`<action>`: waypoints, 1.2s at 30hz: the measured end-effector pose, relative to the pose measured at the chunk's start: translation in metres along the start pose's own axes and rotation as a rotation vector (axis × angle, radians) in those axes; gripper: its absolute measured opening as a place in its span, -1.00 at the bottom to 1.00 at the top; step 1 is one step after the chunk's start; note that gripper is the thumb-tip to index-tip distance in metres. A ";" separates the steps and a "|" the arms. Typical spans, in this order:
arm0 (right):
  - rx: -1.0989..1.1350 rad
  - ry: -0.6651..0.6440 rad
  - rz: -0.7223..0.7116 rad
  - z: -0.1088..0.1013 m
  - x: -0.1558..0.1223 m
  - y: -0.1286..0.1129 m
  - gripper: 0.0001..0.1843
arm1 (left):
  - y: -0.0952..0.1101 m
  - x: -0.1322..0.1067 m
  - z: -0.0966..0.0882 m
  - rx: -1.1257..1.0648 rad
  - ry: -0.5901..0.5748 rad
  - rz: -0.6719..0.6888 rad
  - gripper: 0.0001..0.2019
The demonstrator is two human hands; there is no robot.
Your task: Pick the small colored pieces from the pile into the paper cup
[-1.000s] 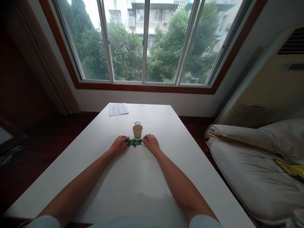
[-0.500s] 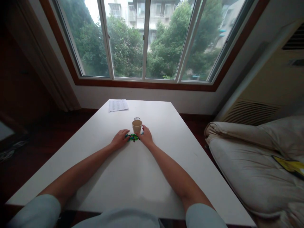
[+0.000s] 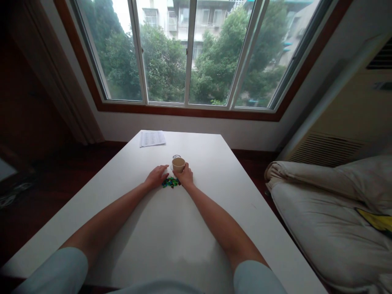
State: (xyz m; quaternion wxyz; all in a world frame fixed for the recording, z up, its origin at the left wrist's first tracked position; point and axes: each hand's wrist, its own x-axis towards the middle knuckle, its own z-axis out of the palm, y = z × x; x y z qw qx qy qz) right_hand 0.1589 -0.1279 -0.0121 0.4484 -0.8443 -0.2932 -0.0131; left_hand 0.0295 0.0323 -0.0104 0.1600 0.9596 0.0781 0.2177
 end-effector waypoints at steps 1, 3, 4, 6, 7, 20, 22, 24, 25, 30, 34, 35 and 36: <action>0.009 0.003 -0.001 -0.002 0.002 0.002 -0.39 | 0.001 0.001 0.000 0.012 -0.009 0.009 -0.58; 0.011 0.011 -0.009 -0.007 0.005 0.005 -0.40 | 0.005 0.000 -0.002 0.025 -0.023 0.040 -0.63; 0.005 0.016 -0.011 -0.009 0.007 0.007 -0.41 | 0.007 -0.001 -0.003 0.025 -0.027 0.058 -0.65; -0.014 0.024 -0.003 -0.011 0.011 0.010 -0.41 | 0.011 -0.004 -0.004 0.015 -0.029 0.080 -0.66; -0.023 0.030 0.009 -0.012 0.013 0.012 -0.41 | 0.013 -0.005 -0.005 0.008 -0.026 0.083 -0.67; -0.163 0.084 -0.006 -0.023 0.018 0.028 -0.42 | 0.010 -0.014 -0.001 -0.132 -0.032 0.006 -0.65; -0.154 0.049 -0.024 -0.029 0.018 0.032 -0.47 | 0.008 -0.014 -0.001 -0.162 -0.030 -0.018 -0.63; -0.129 -0.001 -0.051 -0.037 0.019 0.036 -0.46 | 0.007 -0.014 -0.001 -0.189 -0.021 -0.030 -0.62; -0.116 -0.034 -0.064 -0.042 0.019 0.039 -0.45 | 0.007 -0.014 -0.002 -0.199 -0.018 -0.029 -0.63; -0.172 -0.084 -0.076 -0.072 0.019 0.054 -0.77 | 0.009 -0.017 -0.005 -0.195 -0.043 -0.007 -0.65; -0.236 -0.068 -0.111 -0.081 0.014 0.058 -0.83 | 0.010 -0.018 -0.006 -0.175 -0.058 0.016 -0.65; -0.222 -0.104 -0.141 -0.080 0.012 0.057 -0.82 | 0.010 -0.019 -0.006 -0.173 -0.060 0.020 -0.65; -0.200 -0.147 -0.172 -0.078 0.010 0.055 -0.82 | 0.010 -0.019 -0.006 -0.171 -0.061 0.023 -0.65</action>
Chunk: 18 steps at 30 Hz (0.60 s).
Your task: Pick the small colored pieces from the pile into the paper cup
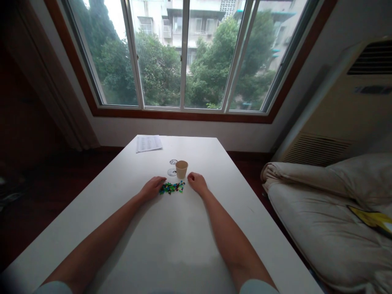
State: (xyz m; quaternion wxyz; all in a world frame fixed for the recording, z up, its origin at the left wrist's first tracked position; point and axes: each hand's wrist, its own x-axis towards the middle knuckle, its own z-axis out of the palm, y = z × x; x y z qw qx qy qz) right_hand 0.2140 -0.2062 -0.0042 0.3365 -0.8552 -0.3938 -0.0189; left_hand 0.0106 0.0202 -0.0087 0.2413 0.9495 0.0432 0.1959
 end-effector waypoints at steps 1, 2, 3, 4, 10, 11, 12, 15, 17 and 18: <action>0.027 -0.034 -0.036 0.002 -0.001 -0.003 -0.81 | 0.000 0.000 0.000 0.002 0.001 0.001 -0.65; 0.056 -0.063 -0.068 0.004 -0.003 -0.006 -0.79 | 0.000 0.000 0.000 0.004 0.004 0.002 -0.66; 0.083 -0.089 -0.092 0.005 -0.004 -0.010 -0.78 | 0.001 0.000 -0.001 0.006 0.007 0.004 -0.66; 0.109 -0.115 -0.112 0.005 -0.006 -0.013 -0.77 | 0.001 0.000 -0.001 0.006 0.008 0.007 -0.66; 0.195 -0.271 -0.178 0.001 -0.010 -0.021 -0.79 | 0.006 -0.002 -0.005 0.000 -0.014 0.023 -0.66; 0.196 -0.291 -0.193 0.001 -0.010 -0.022 -0.80 | 0.007 -0.002 -0.007 -0.003 -0.022 0.031 -0.65; 0.189 -0.307 -0.208 0.001 -0.010 -0.022 -0.81 | 0.009 -0.003 -0.008 -0.006 -0.032 0.042 -0.64; 0.124 -0.309 -0.249 0.003 -0.009 -0.026 -0.82 | 0.014 -0.004 -0.011 -0.005 -0.052 0.072 -0.63; 0.061 -0.258 -0.274 0.005 -0.010 -0.029 -0.84 | 0.018 -0.004 -0.011 0.009 -0.062 0.089 -0.63; 0.033 -0.231 -0.288 0.006 -0.010 -0.031 -0.84 | 0.020 -0.005 -0.010 0.019 -0.067 0.099 -0.63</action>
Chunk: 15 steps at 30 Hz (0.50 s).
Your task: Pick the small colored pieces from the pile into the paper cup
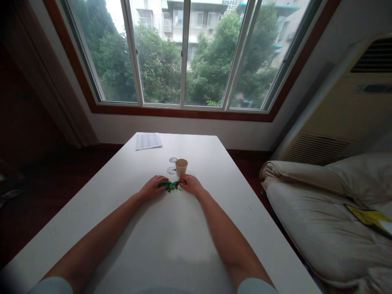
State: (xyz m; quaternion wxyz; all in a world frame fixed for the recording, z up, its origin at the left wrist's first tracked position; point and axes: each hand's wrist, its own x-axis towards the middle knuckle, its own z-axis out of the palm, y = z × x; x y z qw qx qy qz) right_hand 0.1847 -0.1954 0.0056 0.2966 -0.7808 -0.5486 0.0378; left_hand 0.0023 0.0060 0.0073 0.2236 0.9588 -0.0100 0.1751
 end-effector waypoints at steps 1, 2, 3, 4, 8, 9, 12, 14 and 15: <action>-0.026 0.019 -0.011 0.001 0.000 -0.002 -0.84 | 0.002 0.000 0.001 0.012 -0.006 0.010 -0.63; -0.046 0.032 -0.019 0.002 0.001 -0.003 -0.84 | 0.005 0.000 0.003 0.024 -0.012 0.021 -0.63; -0.059 0.039 -0.022 0.003 0.001 -0.005 -0.84 | 0.007 0.001 0.004 0.036 -0.016 0.030 -0.63; -0.069 0.042 -0.018 0.003 0.001 -0.006 -0.84 | 0.008 0.001 0.006 0.047 -0.018 0.037 -0.62; -0.101 0.032 0.032 0.006 0.002 -0.010 -0.92 | 0.012 0.001 0.009 0.067 -0.018 0.054 -0.60; -0.107 0.035 0.038 0.006 0.002 -0.011 -0.95 | 0.012 0.001 0.009 0.067 -0.018 0.056 -0.61; -0.109 0.071 0.026 0.007 0.001 -0.013 -0.98 | 0.012 0.001 0.009 0.063 -0.019 0.054 -0.61; -0.100 0.102 0.020 0.007 0.000 -0.015 -0.97 | 0.012 0.001 0.008 0.057 -0.017 0.056 -0.62; -0.092 0.120 0.020 0.006 -0.001 -0.016 -0.97 | 0.012 0.001 0.008 0.053 -0.015 0.058 -0.62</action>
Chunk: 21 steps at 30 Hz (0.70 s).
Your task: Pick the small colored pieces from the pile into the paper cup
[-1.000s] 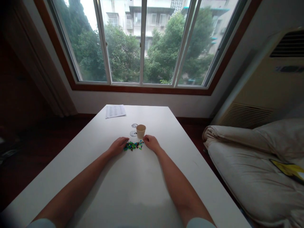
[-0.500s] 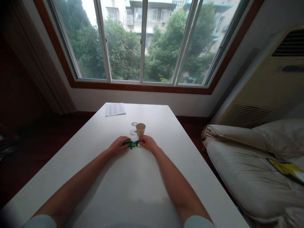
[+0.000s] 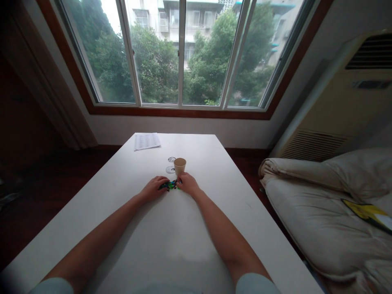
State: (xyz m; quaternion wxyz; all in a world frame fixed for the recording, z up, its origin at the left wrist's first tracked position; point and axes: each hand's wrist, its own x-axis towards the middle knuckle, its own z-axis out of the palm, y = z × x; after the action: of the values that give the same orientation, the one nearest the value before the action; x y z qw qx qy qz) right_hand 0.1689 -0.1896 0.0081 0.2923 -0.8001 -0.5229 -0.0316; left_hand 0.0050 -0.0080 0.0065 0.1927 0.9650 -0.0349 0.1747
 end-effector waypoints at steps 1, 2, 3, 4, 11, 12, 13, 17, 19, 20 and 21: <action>0.009 0.022 0.002 0.000 0.000 -0.001 -0.97 | 0.000 0.000 0.000 -0.004 0.003 0.002 -0.62; 0.020 0.049 0.003 -0.001 0.000 -0.002 -0.97 | 0.000 0.000 -0.001 -0.007 0.007 0.003 -0.63; 0.035 0.083 0.001 -0.001 0.000 -0.003 -0.96 | 0.001 0.000 -0.001 -0.010 0.010 0.001 -0.63; 0.054 0.128 -0.001 -0.002 0.000 -0.004 -0.96 | 0.001 0.000 -0.001 -0.013 0.012 -0.002 -0.63; 0.219 0.510 0.056 -0.012 0.003 -0.011 -0.87 | 0.003 0.000 -0.002 -0.033 0.007 -0.012 -0.64; 0.233 0.553 0.072 -0.014 0.005 -0.012 -0.86 | 0.003 0.000 -0.002 -0.034 0.010 -0.013 -0.64; 0.243 0.597 0.087 -0.015 0.007 -0.012 -0.85 | 0.003 0.000 -0.001 -0.036 0.014 -0.013 -0.64; 0.236 0.736 0.094 -0.017 0.021 -0.014 -0.83 | 0.001 0.002 0.001 -0.040 0.024 -0.012 -0.66; 0.191 0.748 0.063 -0.016 0.028 -0.012 -0.85 | 0.001 0.002 0.001 -0.042 0.030 -0.015 -0.66; 0.172 0.744 0.051 -0.015 0.031 -0.011 -0.86 | 0.001 0.003 0.001 -0.044 0.035 -0.020 -0.66; 0.162 0.735 0.049 -0.013 0.034 -0.009 -0.87 | 0.001 0.003 0.001 -0.046 0.038 -0.023 -0.66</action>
State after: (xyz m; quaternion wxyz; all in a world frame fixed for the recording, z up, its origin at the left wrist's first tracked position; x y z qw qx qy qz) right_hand 0.1795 -0.1660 0.0348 0.5235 -0.7220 -0.3645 -0.2681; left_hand 0.0080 -0.0092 0.0066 0.2175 0.9571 -0.0242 0.1897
